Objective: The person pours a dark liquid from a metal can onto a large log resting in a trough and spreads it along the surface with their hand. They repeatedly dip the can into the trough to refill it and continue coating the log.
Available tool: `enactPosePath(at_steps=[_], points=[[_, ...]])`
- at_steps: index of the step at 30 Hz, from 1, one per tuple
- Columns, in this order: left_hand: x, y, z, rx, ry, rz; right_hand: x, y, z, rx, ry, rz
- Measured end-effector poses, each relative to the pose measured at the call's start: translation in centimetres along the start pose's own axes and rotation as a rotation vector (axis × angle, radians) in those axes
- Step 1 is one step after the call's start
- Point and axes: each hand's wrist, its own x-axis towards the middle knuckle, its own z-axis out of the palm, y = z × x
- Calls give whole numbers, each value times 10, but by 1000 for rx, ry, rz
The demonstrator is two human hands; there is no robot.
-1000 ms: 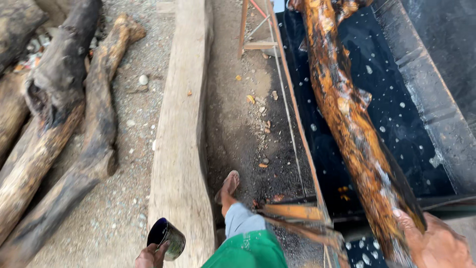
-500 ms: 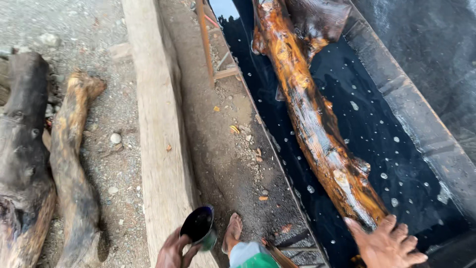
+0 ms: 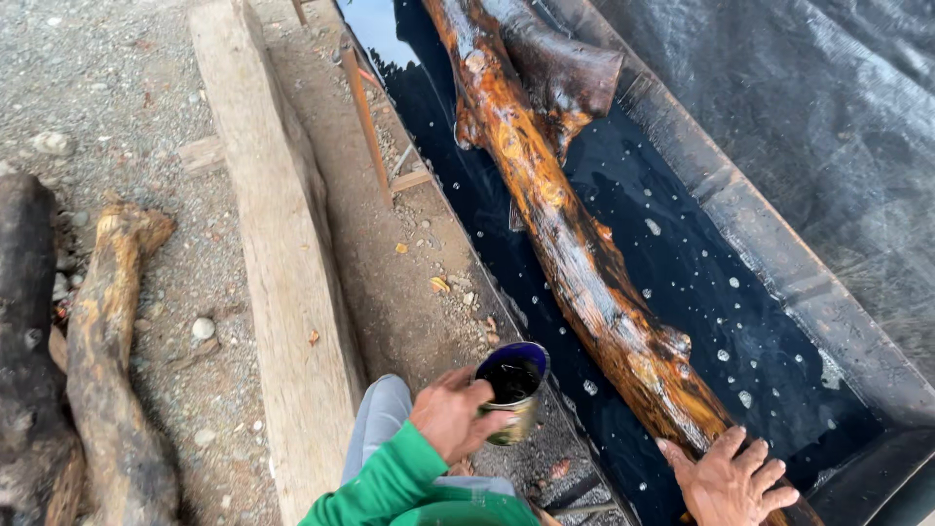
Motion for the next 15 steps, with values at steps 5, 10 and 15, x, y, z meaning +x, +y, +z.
enactPosePath(at_steps=[5, 10, 15], points=[[67, 5, 11, -5, -167, 65, -6, -41, -42, 796, 68, -186], [130, 3, 33, -29, -278, 269, -1, -111, -71, 1997, -391, 320], [181, -7, 33, -72, -328, 412, 37, -167, -86, 2278, -248, 340]])
